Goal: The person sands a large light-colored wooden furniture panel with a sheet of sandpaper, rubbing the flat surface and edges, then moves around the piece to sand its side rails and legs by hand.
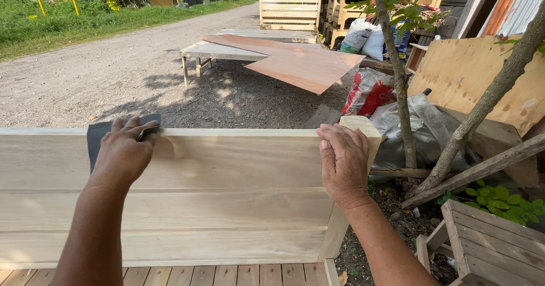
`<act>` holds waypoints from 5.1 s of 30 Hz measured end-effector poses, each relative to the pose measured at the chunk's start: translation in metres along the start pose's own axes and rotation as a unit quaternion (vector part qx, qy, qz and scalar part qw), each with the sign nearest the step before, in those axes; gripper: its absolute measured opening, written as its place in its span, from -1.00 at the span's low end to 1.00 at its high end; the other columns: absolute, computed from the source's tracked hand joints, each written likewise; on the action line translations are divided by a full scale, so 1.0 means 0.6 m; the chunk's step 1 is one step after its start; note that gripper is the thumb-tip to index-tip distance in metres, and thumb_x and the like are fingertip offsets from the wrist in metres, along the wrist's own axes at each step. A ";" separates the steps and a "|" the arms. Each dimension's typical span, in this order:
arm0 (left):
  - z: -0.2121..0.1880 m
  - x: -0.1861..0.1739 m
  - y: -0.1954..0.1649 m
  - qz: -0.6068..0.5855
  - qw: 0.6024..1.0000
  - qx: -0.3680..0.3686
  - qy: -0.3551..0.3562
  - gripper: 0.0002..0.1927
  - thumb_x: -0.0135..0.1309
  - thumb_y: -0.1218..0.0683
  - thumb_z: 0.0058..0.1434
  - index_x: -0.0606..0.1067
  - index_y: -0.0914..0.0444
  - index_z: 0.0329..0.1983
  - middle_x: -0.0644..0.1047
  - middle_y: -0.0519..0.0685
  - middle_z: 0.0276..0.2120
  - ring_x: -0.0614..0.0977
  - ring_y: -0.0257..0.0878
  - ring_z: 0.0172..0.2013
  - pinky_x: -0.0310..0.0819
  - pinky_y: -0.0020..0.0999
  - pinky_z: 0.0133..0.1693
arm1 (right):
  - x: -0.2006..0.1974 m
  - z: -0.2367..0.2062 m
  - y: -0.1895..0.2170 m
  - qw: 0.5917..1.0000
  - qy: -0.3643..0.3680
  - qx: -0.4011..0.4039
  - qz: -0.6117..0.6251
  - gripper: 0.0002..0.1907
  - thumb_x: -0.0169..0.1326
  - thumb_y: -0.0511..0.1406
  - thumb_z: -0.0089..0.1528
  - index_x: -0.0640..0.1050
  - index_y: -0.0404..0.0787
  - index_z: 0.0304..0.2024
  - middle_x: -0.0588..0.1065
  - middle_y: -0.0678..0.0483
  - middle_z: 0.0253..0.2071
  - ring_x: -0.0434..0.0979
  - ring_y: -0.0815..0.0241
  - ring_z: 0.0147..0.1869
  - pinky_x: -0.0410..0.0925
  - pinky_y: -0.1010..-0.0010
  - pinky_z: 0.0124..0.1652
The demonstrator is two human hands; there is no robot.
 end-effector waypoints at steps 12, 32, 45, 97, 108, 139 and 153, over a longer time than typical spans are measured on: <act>-0.087 0.099 -0.268 -0.048 0.983 0.169 -0.056 -0.56 -0.12 0.02 0.34 0.49 0.07 0.27 0.37 0.05 0.33 0.17 0.05 0.43 -0.17 0.05 0.39 | -0.031 -0.006 -0.049 0.968 -0.018 0.090 0.235 -0.57 -0.22 -0.14 0.50 0.53 -0.27 0.17 0.37 -0.11 0.42 0.27 0.00 0.55 0.00 0.13 0.49; -0.227 0.255 -0.337 -0.009 0.860 0.505 -0.072 -0.24 -0.04 0.13 0.14 0.22 0.07 0.49 0.11 -0.15 0.50 0.04 -0.11 0.48 -0.19 -0.03 0.41 | -0.039 -0.036 -0.168 0.880 -0.005 0.240 0.410 -0.20 -0.37 0.13 0.42 0.34 -0.40 0.35 0.39 -0.23 0.38 0.29 0.00 0.53 0.02 0.19 0.49; -0.343 0.457 -0.403 0.011 0.810 0.584 0.048 -0.26 -0.12 0.18 0.18 0.19 0.18 0.50 0.12 -0.16 0.54 0.03 -0.23 0.53 -0.18 -0.16 0.46 | -0.075 -0.026 -0.075 0.996 -0.025 0.057 0.069 -0.47 -0.37 -0.12 0.53 0.58 -0.26 0.12 0.49 -0.08 0.23 0.30 -0.15 0.47 0.14 0.09 0.41; -0.395 0.528 -0.377 -0.003 0.826 0.557 0.082 -0.19 -0.08 0.06 0.15 0.13 0.17 0.54 0.07 -0.21 0.55 0.03 -0.31 0.52 -0.24 -0.25 0.47 | -0.014 0.026 0.031 0.992 -0.017 -0.082 -0.091 -0.74 -0.01 -0.11 0.47 0.65 0.01 0.01 0.58 0.21 -0.12 0.42 0.12 0.06 0.03 0.10 0.26; -0.327 0.467 -0.106 0.047 0.894 0.443 0.047 -0.17 -0.04 -0.04 0.07 0.11 0.09 0.48 0.07 -0.22 0.52 0.03 -0.10 0.47 -0.25 -0.04 0.34 | -0.012 0.029 0.029 0.995 -0.027 -0.058 -0.076 -0.78 0.04 -0.13 0.43 0.67 0.03 -0.05 0.58 0.22 -0.17 0.41 0.12 0.02 0.02 0.09 0.24; -0.302 0.432 -0.117 0.003 0.936 0.337 -0.103 -0.24 -0.02 0.12 0.13 0.17 0.10 0.47 0.11 0.00 0.47 0.06 0.10 0.44 -0.19 0.15 0.35 | -0.021 -0.042 0.008 0.996 -0.035 -0.060 -0.056 -0.46 0.06 -0.32 0.30 0.42 -0.24 0.35 0.38 -0.06 0.36 0.23 -0.13 0.53 -0.11 -0.10 0.52; -0.288 0.404 -0.069 -0.234 0.939 0.038 -0.251 -0.31 -0.19 0.15 0.43 -0.09 0.25 0.59 -0.22 0.22 0.57 -0.31 0.32 0.53 -0.42 0.30 0.43 | -0.015 -0.040 0.010 0.995 -0.047 -0.048 -0.068 -0.45 0.05 -0.32 0.31 0.42 -0.26 0.36 0.34 -0.11 0.33 0.19 -0.19 0.52 -0.11 -0.12 0.52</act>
Point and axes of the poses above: each hand's wrist, its own z-axis towards the middle knuckle, its own x-axis out of the palm, y = z × x, the point moved 9 cm from there along z, towards the middle knuckle
